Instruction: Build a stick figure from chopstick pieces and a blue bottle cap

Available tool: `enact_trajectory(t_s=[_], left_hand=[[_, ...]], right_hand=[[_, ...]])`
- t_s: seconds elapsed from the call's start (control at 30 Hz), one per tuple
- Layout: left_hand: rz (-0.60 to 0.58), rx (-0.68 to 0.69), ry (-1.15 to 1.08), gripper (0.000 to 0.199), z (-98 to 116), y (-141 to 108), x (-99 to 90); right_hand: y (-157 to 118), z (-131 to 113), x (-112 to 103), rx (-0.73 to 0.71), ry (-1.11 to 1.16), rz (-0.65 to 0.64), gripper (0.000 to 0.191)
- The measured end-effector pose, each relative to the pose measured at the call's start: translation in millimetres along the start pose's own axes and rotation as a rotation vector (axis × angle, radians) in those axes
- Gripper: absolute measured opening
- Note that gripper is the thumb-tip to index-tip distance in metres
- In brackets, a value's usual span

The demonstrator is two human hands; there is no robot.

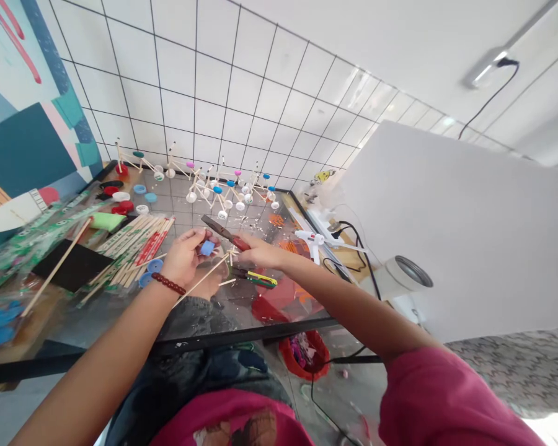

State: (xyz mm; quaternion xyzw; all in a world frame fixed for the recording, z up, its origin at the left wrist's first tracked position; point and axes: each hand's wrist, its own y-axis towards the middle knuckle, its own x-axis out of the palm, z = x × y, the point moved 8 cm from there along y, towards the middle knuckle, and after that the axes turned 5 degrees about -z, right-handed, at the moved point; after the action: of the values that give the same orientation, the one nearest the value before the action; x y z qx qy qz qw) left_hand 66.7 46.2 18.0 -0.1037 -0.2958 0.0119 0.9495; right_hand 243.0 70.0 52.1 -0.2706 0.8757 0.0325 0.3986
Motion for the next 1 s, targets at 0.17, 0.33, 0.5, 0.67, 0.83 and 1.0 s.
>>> enact_trajectory(t_s=[0.17, 0.33, 0.5, 0.67, 0.83, 1.0], left_hand=[[0.017, -0.075, -0.105, 0.023, -2, 1, -1.9], [-0.012, -0.119, -0.155, 0.018, -2, 3, -2.0], [-0.067, -0.143, -0.114, 0.034, -8, 3, 0.4], [-0.112, -0.149, -0.082, 0.029, -9, 1, 3.7], [0.012, -0.150, -0.133, 0.020, -3, 1, -3.9], [0.159, -0.132, -0.146, 0.026, 5, 4, -13.1]], right_hand=[[-35, 34, -28, 0.242, -0.245, 0.068, 0.030], [-88, 80, -35, 0.393, -0.417, 0.118, 0.030], [-125, 108, -29, 0.518, -0.535, 0.166, 0.034], [-138, 116, -29, 0.586, -0.607, 0.232, 0.040], [-145, 127, -25, 0.662, -0.624, 0.254, 0.044], [-150, 134, -22, 0.636, -0.608, 0.295, 0.047]])
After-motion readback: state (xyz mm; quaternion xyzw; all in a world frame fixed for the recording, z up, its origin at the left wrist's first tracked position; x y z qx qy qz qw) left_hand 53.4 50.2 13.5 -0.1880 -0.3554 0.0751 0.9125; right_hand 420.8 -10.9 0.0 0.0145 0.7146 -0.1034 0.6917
